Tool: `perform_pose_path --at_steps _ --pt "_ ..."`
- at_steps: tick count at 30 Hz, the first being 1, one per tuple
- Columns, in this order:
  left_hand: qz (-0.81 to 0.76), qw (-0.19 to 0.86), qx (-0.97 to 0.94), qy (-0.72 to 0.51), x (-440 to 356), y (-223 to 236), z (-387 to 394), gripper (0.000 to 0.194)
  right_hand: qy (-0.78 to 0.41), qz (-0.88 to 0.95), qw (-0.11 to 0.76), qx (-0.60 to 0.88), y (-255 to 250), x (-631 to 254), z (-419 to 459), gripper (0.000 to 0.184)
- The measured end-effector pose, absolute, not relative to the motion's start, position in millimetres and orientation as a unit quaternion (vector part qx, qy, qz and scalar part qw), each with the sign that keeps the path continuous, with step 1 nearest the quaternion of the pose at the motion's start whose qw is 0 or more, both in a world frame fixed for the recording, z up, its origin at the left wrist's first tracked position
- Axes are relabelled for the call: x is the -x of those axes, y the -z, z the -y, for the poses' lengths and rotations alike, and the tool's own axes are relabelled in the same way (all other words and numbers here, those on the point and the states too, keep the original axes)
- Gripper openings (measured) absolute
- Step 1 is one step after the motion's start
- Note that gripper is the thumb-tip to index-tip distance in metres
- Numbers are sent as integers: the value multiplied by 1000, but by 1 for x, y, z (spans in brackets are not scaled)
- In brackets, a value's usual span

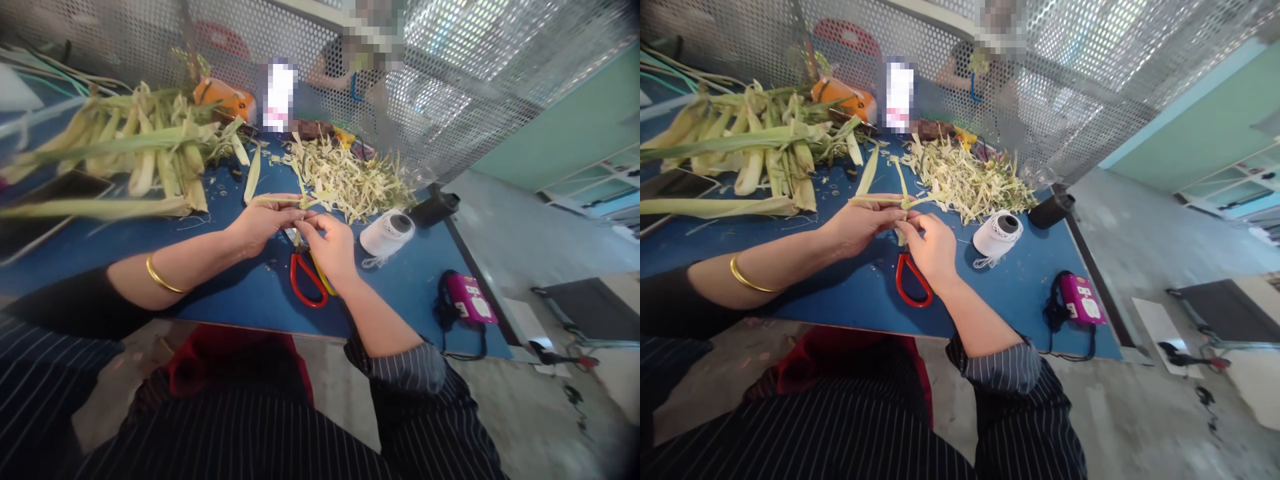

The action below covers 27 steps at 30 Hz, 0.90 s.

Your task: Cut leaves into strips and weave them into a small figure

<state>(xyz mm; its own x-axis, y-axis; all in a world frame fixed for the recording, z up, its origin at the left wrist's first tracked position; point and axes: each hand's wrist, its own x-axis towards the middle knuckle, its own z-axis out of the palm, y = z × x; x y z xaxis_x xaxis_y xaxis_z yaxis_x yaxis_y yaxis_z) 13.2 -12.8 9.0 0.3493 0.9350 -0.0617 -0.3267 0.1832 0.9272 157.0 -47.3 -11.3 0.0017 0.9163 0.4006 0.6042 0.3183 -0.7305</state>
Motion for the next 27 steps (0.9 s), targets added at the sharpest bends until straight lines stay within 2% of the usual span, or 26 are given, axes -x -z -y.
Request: perform_pose_path --at_steps 4,15,19,23,25,27 --pt "-330 690 -444 -467 -13 -5 12 27 -207 687 450 532 9 -157 48 22" --pt "-373 685 -398 -483 -16 -2 14 22 -161 754 414 483 6 -155 48 20" --pt "-400 707 -377 -445 -11 -11 8 14 -99 760 377 520 0 -155 53 27" --pt "-383 737 -393 -396 -6 -17 4 5 50 720 425 547 -7 -164 51 22" --pt "-392 733 -416 -370 -5 -17 5 3 91 734 398 543 -6 -168 48 20" --pt "-406 710 -458 -348 -6 -15 7 3 85 762 348 539 -3 -169 45 19"
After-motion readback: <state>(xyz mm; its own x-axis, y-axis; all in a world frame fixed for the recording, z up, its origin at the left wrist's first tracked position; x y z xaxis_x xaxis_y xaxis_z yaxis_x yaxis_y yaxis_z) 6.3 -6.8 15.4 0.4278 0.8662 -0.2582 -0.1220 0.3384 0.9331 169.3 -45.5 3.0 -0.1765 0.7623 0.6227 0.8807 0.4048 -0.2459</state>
